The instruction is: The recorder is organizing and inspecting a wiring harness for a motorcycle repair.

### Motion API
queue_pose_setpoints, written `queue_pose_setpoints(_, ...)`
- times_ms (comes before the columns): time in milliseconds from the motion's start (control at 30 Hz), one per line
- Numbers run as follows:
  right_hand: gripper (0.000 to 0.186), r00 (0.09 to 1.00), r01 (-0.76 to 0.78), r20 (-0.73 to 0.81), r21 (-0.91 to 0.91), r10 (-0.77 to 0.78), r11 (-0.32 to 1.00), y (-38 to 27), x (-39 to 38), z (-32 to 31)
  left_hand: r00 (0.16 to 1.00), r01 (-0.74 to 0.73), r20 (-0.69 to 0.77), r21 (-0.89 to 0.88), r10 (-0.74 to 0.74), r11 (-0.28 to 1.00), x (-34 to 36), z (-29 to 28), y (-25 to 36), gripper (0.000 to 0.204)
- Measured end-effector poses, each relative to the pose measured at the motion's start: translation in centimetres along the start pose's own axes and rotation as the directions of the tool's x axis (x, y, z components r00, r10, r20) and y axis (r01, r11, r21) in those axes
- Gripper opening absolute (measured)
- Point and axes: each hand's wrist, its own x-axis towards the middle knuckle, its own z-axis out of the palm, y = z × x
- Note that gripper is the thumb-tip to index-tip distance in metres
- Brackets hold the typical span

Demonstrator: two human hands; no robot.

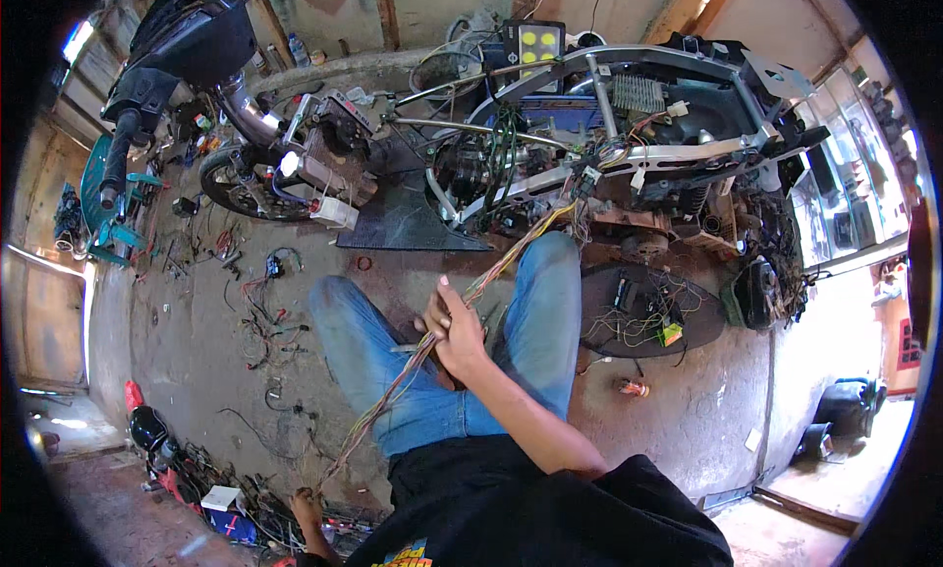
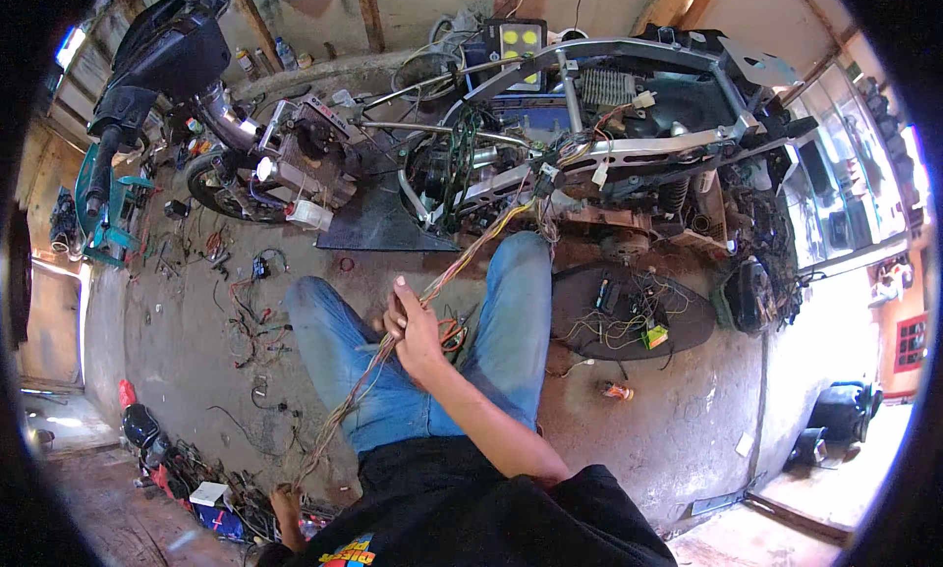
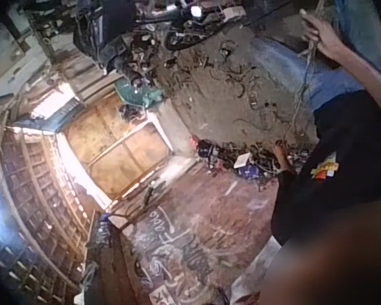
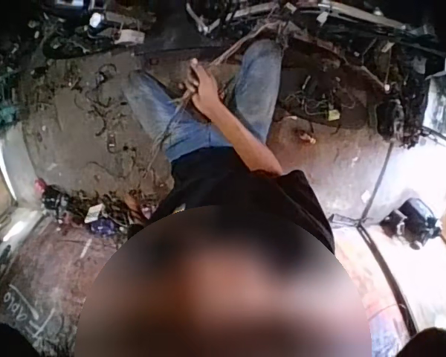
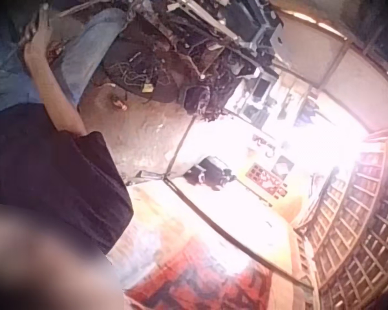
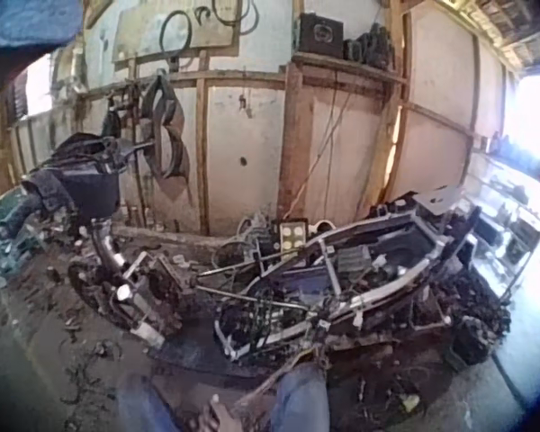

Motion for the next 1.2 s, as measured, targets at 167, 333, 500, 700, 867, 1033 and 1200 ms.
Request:
queue_pose_setpoints(167, 0.039, 0.997, 0.002, -0.083, 0.031, 0.0, 1.0, -0.1, -2.0, 3.6, 0.917, 0.248, 0.379, -0.304, -0.122, 0.92, -0.3, -0.7, 3.0, 0.058)
queue_pose_setpoints(333, 0.04, 0.955, 0.081, -0.273, -0.129, -0.114, 0.988, 3.0, -3.6, 2.7, 0.972, -0.166, -0.186, -0.113, 0.143, 0.98, 10.9, -5.2, 16.0, 0.051)
queue_pose_setpoints(500, 0.037, 0.951, 0.069, -0.29, -0.136, -0.106, 0.988, 7.1, -6.5, 2.2, 0.901, -0.428, -0.267, -0.675, 0.342, 0.601, 15.7, -17.5, 46.1, 0.031)
queue_pose_setpoints(700, 0.037, 0.937, 0.085, -0.339, -0.011, -0.084, 0.996, 9.6, -7.9, 1.4, 0.588, -0.31, 0.26, -0.802, 0.766, 0.511, 14.8, -15.5, 62.8, 0.051)
queue_pose_setpoints(867, 0.023, 0.961, -0.098, -0.265, -0.047, 0.083, 0.994, 13.1, -11.0, -0.4, 0.409, -0.12, 0.584, -0.727, 0.702, 0.675, 14.5, -16.3, 64.7, 0.056)
queue_pose_setpoints(1033, 0.023, 0.99, -0.038, -0.138, -0.21, 0.009, 0.977, 10.1, -13.0, -4.5, 0.503, -0.314, 0.296, -0.812, 0.812, 0.491, 11.8, -11.8, 67.7, 0.062)
queue_pose_setpoints(1200, 0.076, 0.966, -0.226, 0.062, -0.26, 0.25, 0.939, 2.0, -13.4, -5.1, 0.642, -0.206, 0.198, -0.886, 0.74, 0.415, 11.8, -11.7, 67.5, 0.061)
